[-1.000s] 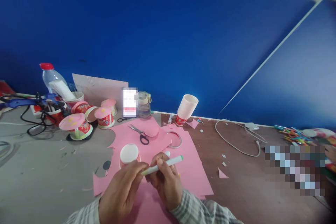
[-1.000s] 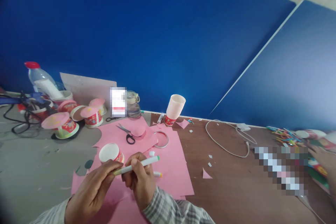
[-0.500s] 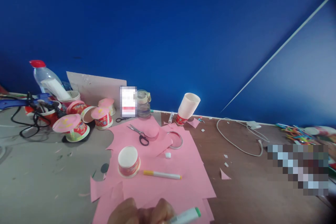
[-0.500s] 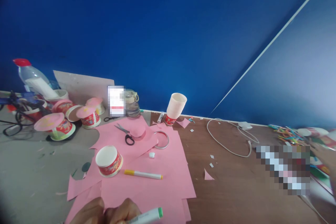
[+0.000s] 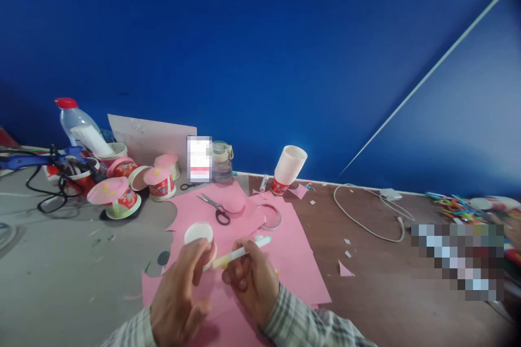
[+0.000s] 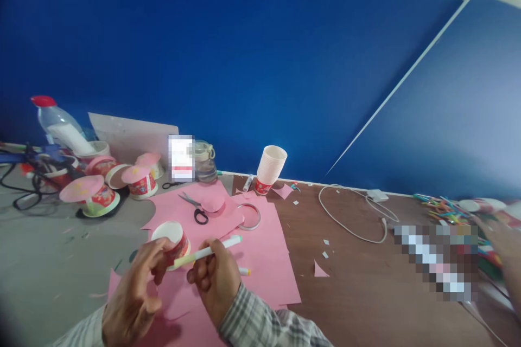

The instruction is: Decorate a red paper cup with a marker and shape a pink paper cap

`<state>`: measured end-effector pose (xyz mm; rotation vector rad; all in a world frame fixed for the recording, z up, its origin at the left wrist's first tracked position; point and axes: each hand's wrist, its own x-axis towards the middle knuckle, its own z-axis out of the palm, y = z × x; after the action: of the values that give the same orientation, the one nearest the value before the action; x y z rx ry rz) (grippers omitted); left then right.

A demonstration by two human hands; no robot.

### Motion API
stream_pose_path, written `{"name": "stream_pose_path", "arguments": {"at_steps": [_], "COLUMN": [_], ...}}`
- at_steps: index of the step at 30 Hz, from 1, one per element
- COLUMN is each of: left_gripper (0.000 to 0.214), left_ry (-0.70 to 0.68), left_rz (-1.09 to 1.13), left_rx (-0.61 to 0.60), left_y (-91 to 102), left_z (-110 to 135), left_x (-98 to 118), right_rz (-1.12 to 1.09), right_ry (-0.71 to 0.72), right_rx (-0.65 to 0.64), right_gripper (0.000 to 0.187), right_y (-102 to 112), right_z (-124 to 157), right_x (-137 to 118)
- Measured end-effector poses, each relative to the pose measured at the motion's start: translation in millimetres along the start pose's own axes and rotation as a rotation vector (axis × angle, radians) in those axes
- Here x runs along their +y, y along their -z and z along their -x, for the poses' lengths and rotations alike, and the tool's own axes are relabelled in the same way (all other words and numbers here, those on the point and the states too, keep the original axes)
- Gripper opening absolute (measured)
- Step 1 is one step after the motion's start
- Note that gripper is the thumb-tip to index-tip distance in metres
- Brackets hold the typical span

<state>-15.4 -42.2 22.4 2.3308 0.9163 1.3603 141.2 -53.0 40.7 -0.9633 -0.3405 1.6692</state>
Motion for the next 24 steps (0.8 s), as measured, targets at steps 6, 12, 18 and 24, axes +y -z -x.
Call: {"name": "stream_pose_path", "arguments": {"at_steps": [6,12,18,24], "left_gripper": [0.058,0.076,0.103,0.095], "left_ry": [0.069,0.233,0.509,0.644], "left_rz": [-0.062,-0.03,0.347,0.47], "left_rx": [0.318,0.011,-0.166,-0.174], "left_y": [15.7,15.6,-2.5,-7.4], "left_z": [-18.8,-32.7,-20.4,-18.5], "left_x": [-10.6,-37.1,-55.5,-54.0], "right_rz": [0.482,0.948,1.325,1.525], "right_ry": [0.132,0.367,0.488,0.555], "right_rx": [0.063,0.187,0.288,0.284], "right_gripper": [0.019,0.008,0.031,0.033], "right_y": [13.0,43.9,55.8,57.3], "right_z": [-20.1,-47.1,-51.3,-48.6], "right_x": [-26.4,-58.7,-58.1,-66.7]}}
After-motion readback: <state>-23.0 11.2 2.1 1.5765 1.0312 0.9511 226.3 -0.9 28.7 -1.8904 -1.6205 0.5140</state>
